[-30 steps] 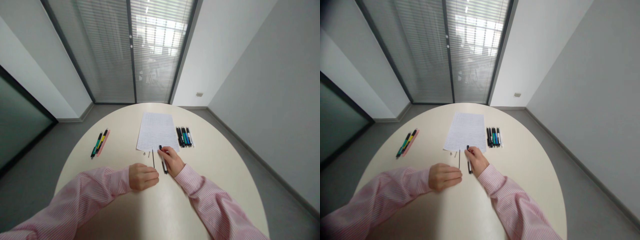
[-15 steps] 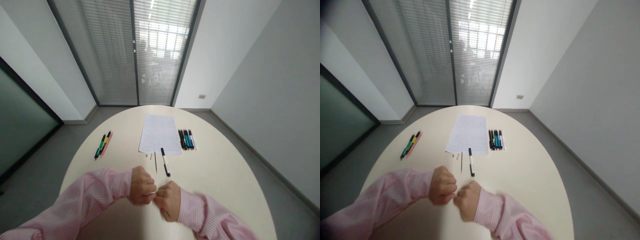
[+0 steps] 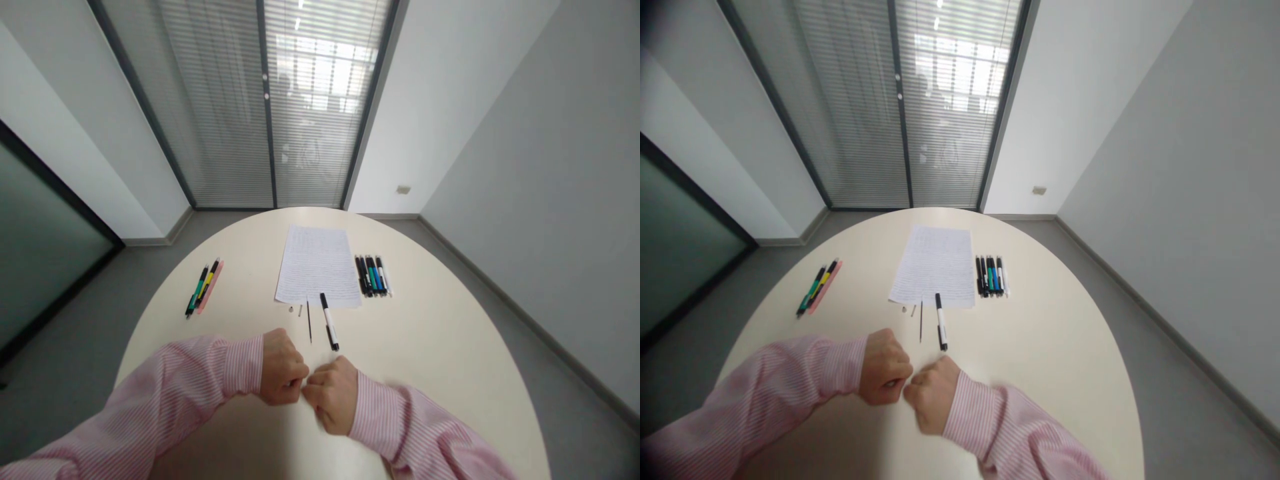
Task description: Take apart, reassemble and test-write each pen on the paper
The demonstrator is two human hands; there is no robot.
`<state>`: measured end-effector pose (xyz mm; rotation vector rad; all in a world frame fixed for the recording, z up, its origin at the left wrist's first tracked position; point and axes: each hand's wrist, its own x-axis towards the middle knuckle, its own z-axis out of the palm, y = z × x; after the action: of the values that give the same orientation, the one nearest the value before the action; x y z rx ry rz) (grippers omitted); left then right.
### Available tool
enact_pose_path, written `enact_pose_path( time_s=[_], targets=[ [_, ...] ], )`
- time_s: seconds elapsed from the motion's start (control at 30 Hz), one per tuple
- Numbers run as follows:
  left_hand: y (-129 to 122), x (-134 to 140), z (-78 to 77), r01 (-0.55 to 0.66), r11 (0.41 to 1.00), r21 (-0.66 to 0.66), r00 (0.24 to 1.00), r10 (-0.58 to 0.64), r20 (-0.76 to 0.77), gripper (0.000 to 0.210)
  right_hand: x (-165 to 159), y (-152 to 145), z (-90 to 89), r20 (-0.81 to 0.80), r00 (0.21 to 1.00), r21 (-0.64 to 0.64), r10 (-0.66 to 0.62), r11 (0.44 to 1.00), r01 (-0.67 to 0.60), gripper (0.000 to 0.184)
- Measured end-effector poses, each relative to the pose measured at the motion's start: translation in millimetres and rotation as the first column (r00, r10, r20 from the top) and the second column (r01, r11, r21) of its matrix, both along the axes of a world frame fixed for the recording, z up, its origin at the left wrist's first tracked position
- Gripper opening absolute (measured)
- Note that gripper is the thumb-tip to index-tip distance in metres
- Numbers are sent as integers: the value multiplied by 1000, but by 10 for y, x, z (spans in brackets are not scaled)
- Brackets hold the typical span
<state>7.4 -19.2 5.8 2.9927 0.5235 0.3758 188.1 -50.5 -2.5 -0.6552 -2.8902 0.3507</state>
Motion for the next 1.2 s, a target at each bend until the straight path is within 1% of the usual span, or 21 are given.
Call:
enact_pose_path(
  time_s=[0.07, 0.1, 0.13, 0.17, 0.2, 0.23, 0.27, 0.33, 0.37, 0.4, 0.47, 0.57, 0.67, 0.73, 0.8, 0.83, 0.93, 1.03, 1.2],
  targets=[
    [0, 0, -9, -6, 1000, -3, 1000, 6, -1, 10, 15, 5, -12, -77, 997, 3, 1, 1000, 0, 9],
    [-1, -1, -12, -7, 1000, -4, 1000, 7, -1, 10, 30, 19, -12, -154, 988, 10, -19, 1000, 21, 11],
    [-1, -1, -15, -9, 1000, -4, 1000, 9, 0, 10, 51, 42, -9, -253, 965, 17, -64, 997, 70, 14],
    [0, -2, -16, -10, 1000, -3, 1000, 10, 0, 9, 75, 77, -1, -358, 924, 16, -134, 989, 150, 17],
    [1, -3, -17, -10, 1000, -1, 1000, 10, 0, 9, 102, 122, 8, -456, 861, 3, -228, 966, 258, 20],
    [3, -5, -17, -10, 1000, 4, 1000, 10, 2, 10, 128, 176, 18, -523, 785, -22, -331, 926, 376, 20],
    [6, -6, -17, -10, 1000, 9, 1000, 10, 5, 10, 150, 236, 25, -551, 715, -52, -431, 873, 485, 18],
    [12, -8, -19, -9, 1000, 19, 1000, 9, 15, 11, 177, 353, 22, -546, 609, -83, -575, 761, 644, 14],
    [16, -8, -21, -8, 1000, 22, 1000, 7, 20, 11, 180, 403, 9, -518, 578, -89, -631, 711, 697, 15],
    [19, -9, -25, -8, 1000, 24, 1000, 7, 25, 10, 177, 442, -10, -479, 565, -82, -672, 675, 733, 19],
    [21, -10, -34, -7, 1000, 28, 1000, 6, 29, 10, 159, 486, -58, -401, 559, -34, -726, 622, 782, 25],
    [16, -14, -44, -2, 999, 34, 1000, 2, 28, 10, 136, 492, -118, -356, 556, 54, -751, 578, 814, 26],
    [24, -17, -44, 6, 998, 64, 999, -8, 44, 14, 142, 480, -124, -355, 562, 62, -747, 581, 812, 21],
    [52, -14, -40, 0, 991, 137, 997, -12, 82, 20, 157, 476, -104, -365, 556, 11, -747, 594, 805, 18],
    [101, -10, -43, -26, 970, 240, 991, -5, 130, 26, 174, 475, -84, -409, 534, -76, -740, 610, 789, 17],
    [131, -8, -48, -44, 956, 290, 988, -1, 153, 26, 182, 474, -78, -447, 518, -119, -729, 622, 774, 17],
    [210, -3, -84, -86, 916, 393, 979, 4, 206, 14, 196, 471, -81, -569, 456, -199, -684, 653, 731, 16],
    [250, -3, -129, -101, 897, 430, 975, 2, 223, 14, 199, 467, -92, -617, 409, -231, -672, 652, 722, 14],
    [261, 3, -169, -112, 898, 426, 974, 14, 227, 15, 196, 464, -95, -632, 386, -262, -672, 654, 710, 14]
  ],
)
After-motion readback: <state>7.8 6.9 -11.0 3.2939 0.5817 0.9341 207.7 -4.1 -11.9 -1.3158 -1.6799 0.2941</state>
